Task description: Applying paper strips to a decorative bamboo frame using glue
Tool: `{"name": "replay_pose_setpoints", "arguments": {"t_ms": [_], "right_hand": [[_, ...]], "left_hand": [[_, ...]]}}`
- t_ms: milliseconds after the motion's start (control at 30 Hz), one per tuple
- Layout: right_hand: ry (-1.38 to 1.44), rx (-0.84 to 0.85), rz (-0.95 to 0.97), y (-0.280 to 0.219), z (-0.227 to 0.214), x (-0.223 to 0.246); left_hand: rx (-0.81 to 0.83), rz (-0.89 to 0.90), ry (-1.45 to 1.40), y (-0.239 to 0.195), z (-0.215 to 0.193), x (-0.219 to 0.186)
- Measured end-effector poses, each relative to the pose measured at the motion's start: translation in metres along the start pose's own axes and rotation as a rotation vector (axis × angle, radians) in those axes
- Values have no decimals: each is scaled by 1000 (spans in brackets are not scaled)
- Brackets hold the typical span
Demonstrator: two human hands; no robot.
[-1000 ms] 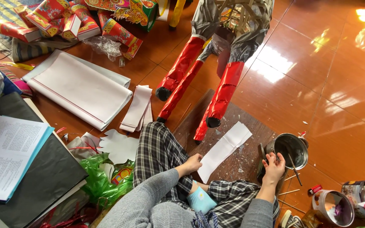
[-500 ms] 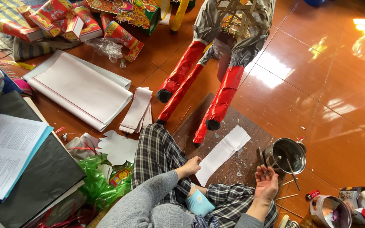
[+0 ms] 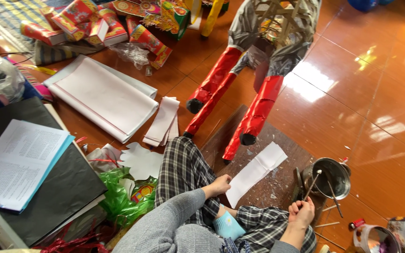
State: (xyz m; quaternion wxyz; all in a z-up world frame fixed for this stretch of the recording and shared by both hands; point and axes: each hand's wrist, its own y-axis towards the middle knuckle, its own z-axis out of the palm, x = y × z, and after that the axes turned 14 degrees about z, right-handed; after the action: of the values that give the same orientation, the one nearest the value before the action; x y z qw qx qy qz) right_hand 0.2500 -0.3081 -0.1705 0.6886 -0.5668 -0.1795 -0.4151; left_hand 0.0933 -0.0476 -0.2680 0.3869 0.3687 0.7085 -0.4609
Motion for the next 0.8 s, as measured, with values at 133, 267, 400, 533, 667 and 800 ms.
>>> {"name": "replay_pose_setpoints", "arguments": {"t_ms": [133, 267, 400, 533, 667, 800], "right_hand": [[-27, 3, 14, 6, 0, -3], [-40, 42, 23, 9, 0, -3], [-82, 95, 29, 16, -3, -7], [-110, 57, 39, 48, -12, -16], [-94, 3, 161, 91, -25, -22], [-112, -170, 159, 18, 16, -6]], "left_hand": [[6, 24, 4, 0, 1, 1], [-23, 22, -65, 0, 3, -2], [-40, 47, -32, 3, 6, 1], [-13, 30, -56, -3, 0, -7], [-10, -13, -51, -1, 1, -5], [-16, 41, -40, 15, 9, 13]]}}
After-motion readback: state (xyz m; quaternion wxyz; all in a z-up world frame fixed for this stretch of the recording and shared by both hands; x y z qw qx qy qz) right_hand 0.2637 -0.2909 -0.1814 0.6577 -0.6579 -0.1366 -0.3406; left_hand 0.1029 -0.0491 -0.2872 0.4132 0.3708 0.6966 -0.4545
